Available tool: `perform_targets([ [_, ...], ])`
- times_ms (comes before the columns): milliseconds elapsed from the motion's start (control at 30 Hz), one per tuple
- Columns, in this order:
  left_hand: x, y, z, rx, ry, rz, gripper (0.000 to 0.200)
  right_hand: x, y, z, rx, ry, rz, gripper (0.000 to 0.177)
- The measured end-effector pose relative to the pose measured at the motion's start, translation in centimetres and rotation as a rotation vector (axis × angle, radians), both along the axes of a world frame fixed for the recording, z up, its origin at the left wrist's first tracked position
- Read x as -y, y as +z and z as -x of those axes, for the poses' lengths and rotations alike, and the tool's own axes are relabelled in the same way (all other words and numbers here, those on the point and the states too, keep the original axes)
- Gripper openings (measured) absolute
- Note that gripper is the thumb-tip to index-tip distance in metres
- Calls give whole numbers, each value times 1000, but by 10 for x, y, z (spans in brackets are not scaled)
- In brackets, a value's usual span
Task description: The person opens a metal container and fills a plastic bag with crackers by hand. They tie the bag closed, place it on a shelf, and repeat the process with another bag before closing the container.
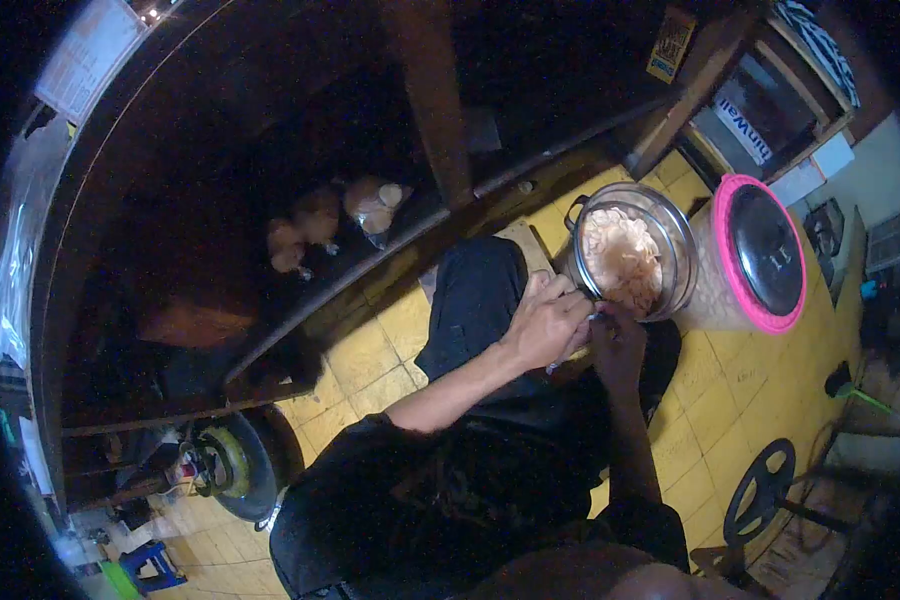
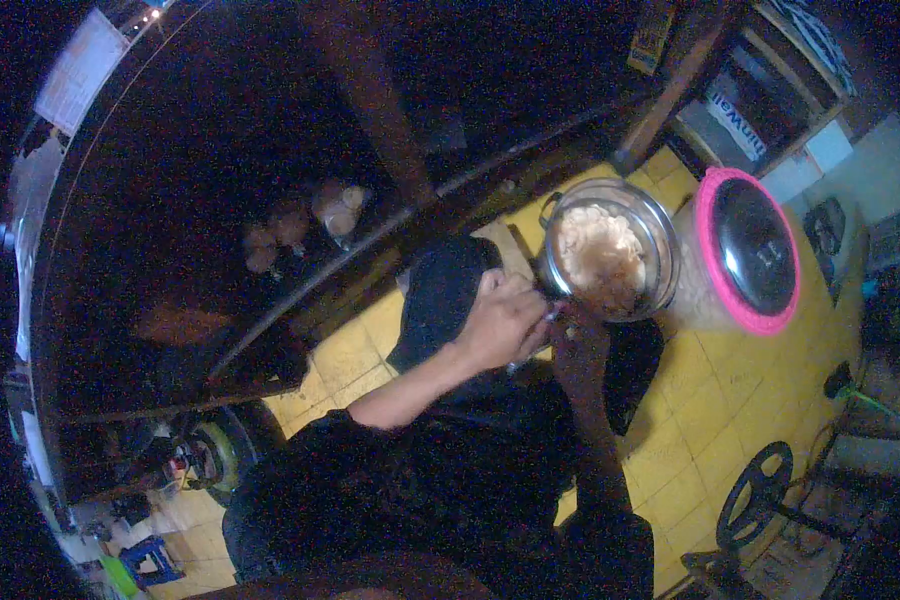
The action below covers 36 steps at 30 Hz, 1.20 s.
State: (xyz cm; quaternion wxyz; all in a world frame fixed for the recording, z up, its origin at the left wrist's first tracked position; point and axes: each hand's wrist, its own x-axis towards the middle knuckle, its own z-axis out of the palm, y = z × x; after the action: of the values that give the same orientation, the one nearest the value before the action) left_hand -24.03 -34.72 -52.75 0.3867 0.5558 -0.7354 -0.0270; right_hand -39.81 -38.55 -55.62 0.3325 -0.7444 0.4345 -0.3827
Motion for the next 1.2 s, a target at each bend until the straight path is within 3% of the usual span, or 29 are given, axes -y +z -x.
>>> perform_targets([
  [67,2,-6,-1,47,-35,-21,12,0,-3,2,34,13,-75,13],
  [167,6,-14,-4,59,-75,-5,10,8,-8,4,-124,93,28,12],
  [233,7,-18,-7,3,-146,38,13,13,-14,8,-75,236,213,12],
  [367,4,-35,-7,-29,-228,-80,16,25,-38,28,-76,431,179,13],
  [433,4,-46,-4,-559,-190,-401,18,24,-27,28,-86,386,-73,9],
  [500,6,-59,-2,-606,-111,-485,16,14,-16,16,-17,274,-55,7],
  [567,10,-70,3,-896,-66,-455,13,9,-2,10,51,164,-35,6],
  [633,12,-75,6,-927,-42,-451,13,12,10,9,-721,160,397,10],
  [767,11,-56,15,-993,-33,-448,14,8,14,10,-744,89,594,16],
  [833,9,-63,16,-944,-101,-502,17,1,25,7,-704,95,544,14],
  [967,5,-50,18,-767,-85,-600,28,13,-3,26,-674,88,578,19],
  [1033,7,-51,22,-578,-151,-288,25,10,0,29,-670,124,284,21],
  [1067,3,-50,26,-561,-163,-296,24,11,0,31,-674,107,283,21],
  [1100,2,-50,29,-559,-178,-294,24,12,0,33,-493,111,185,18],
  [1133,2,-50,31,-391,-164,-183,20,13,0,36,-309,116,89,15],
  [1167,1,-50,33,-224,-147,-72,18,16,-1,39,-310,105,90,15],
  [1200,-1,-51,34,-223,-158,-72,18,19,-2,43,-303,142,9,17],
])
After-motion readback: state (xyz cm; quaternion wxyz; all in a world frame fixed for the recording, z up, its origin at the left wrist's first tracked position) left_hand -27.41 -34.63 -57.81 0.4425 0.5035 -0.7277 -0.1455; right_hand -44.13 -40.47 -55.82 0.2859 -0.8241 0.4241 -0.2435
